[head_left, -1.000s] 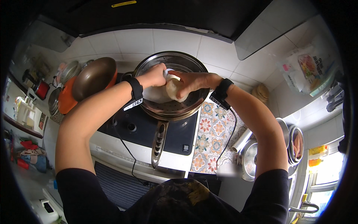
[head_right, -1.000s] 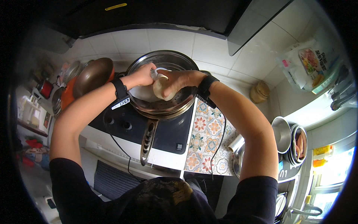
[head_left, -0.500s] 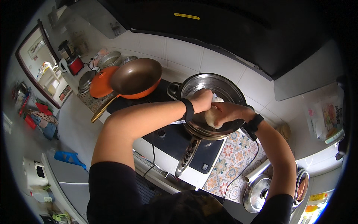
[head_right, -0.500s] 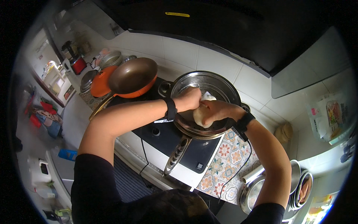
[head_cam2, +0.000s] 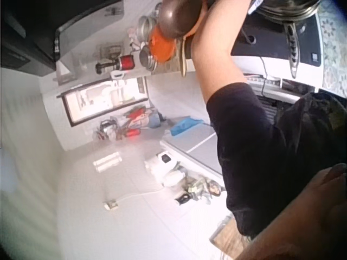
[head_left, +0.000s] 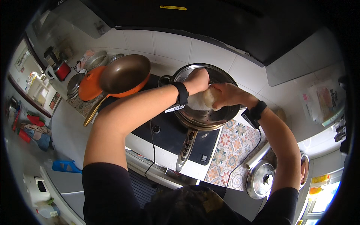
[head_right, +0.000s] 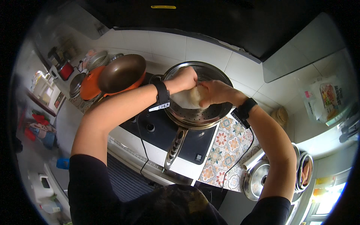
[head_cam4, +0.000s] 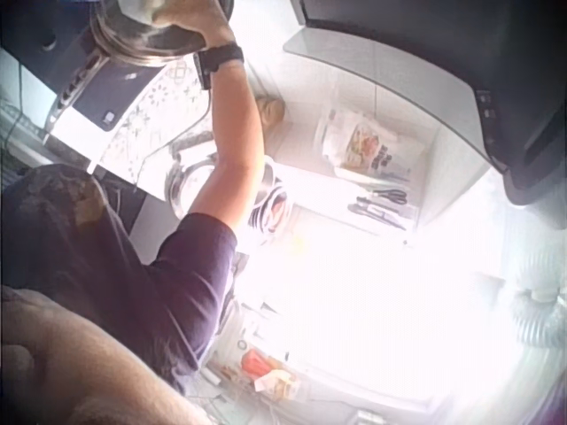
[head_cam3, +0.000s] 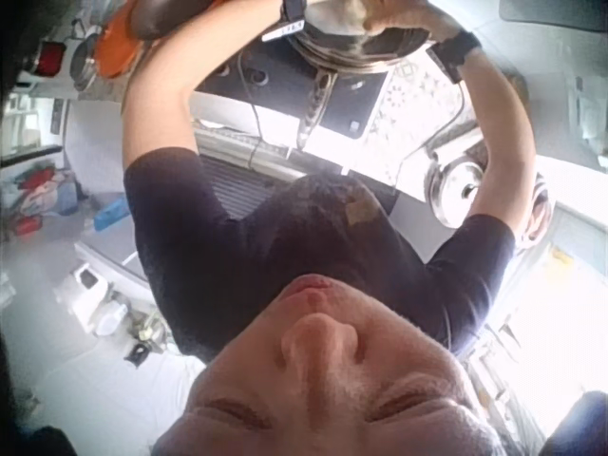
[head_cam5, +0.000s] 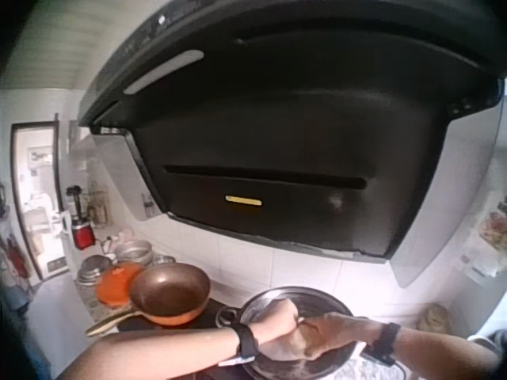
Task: The person places a bowl of shredded yellow food into a steamer on the stove, then retrieves a toothpick from a shelf and uses it to poke the food. They remove steamed buns from the steamer and place them in a pan, wash hands, and then form small portions of a meat mixture into balls on a plate.
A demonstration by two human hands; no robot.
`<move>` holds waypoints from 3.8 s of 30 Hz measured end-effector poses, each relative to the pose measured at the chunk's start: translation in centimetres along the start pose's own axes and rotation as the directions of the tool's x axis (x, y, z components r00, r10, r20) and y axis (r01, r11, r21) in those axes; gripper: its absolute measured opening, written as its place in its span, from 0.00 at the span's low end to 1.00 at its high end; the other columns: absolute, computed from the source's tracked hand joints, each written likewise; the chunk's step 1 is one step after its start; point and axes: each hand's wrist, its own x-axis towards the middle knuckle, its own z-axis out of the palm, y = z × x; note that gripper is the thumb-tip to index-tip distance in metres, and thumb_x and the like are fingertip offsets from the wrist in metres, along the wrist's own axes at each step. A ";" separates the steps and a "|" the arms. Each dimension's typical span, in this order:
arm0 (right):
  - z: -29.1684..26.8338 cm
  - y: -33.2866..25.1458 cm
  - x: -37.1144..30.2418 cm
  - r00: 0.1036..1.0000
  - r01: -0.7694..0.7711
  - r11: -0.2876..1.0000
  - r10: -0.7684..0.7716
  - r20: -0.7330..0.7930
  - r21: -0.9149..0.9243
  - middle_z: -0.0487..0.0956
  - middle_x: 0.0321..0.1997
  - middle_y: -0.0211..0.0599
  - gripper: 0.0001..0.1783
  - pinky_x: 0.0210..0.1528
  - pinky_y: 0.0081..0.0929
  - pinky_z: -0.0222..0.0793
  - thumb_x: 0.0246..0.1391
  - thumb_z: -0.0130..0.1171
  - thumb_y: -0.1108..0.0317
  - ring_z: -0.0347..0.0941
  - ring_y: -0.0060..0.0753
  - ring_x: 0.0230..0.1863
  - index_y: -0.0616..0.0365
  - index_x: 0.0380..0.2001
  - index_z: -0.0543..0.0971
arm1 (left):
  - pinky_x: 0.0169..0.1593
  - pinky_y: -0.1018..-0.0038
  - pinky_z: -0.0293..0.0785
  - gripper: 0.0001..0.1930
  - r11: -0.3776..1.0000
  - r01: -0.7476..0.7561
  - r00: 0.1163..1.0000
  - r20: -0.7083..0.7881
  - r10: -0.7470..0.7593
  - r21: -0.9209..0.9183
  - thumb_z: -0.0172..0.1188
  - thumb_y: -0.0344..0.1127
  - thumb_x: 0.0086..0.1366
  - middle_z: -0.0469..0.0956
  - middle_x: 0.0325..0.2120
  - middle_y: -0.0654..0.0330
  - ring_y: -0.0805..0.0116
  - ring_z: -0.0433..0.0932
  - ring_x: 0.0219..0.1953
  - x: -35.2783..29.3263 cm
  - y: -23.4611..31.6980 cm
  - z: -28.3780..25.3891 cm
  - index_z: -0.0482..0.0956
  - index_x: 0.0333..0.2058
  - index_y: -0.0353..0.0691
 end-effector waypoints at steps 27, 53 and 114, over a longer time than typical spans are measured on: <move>-1.6 -9.7 -2.8 0.913 -0.284 0.953 0.235 -0.333 -0.106 0.80 0.40 0.42 0.40 0.49 0.29 0.70 0.24 0.68 0.60 0.76 0.38 0.42 0.53 0.51 0.74 | 0.32 0.71 0.74 0.05 0.976 -0.201 0.979 -0.014 0.203 0.088 0.60 0.31 0.46 0.80 0.19 0.55 0.63 0.80 0.25 -0.4 2.7 -8.4 0.84 0.22 0.42; 0.1 -15.6 1.0 0.662 -0.562 0.823 0.505 -0.553 0.079 0.79 0.43 0.40 0.41 0.52 0.32 0.70 0.23 0.70 0.57 0.75 0.41 0.45 0.52 0.50 0.74 | 0.30 0.73 0.73 0.05 0.834 -0.488 0.844 0.104 0.526 -0.257 0.59 0.30 0.43 0.79 0.18 0.57 0.66 0.78 0.22 3.0 -0.4 -10.4 0.83 0.20 0.42; 15.9 -22.9 36.9 0.960 -0.233 0.972 0.226 -0.165 -0.027 0.77 0.42 0.48 0.36 0.45 0.38 0.70 0.32 0.69 0.53 0.74 0.50 0.44 0.55 0.47 0.73 | 0.49 0.64 0.71 0.22 0.982 -0.125 0.911 0.408 0.056 0.143 0.58 0.29 0.52 0.76 0.43 0.45 0.50 0.75 0.47 -9.9 -41.8 -21.3 0.73 0.49 0.37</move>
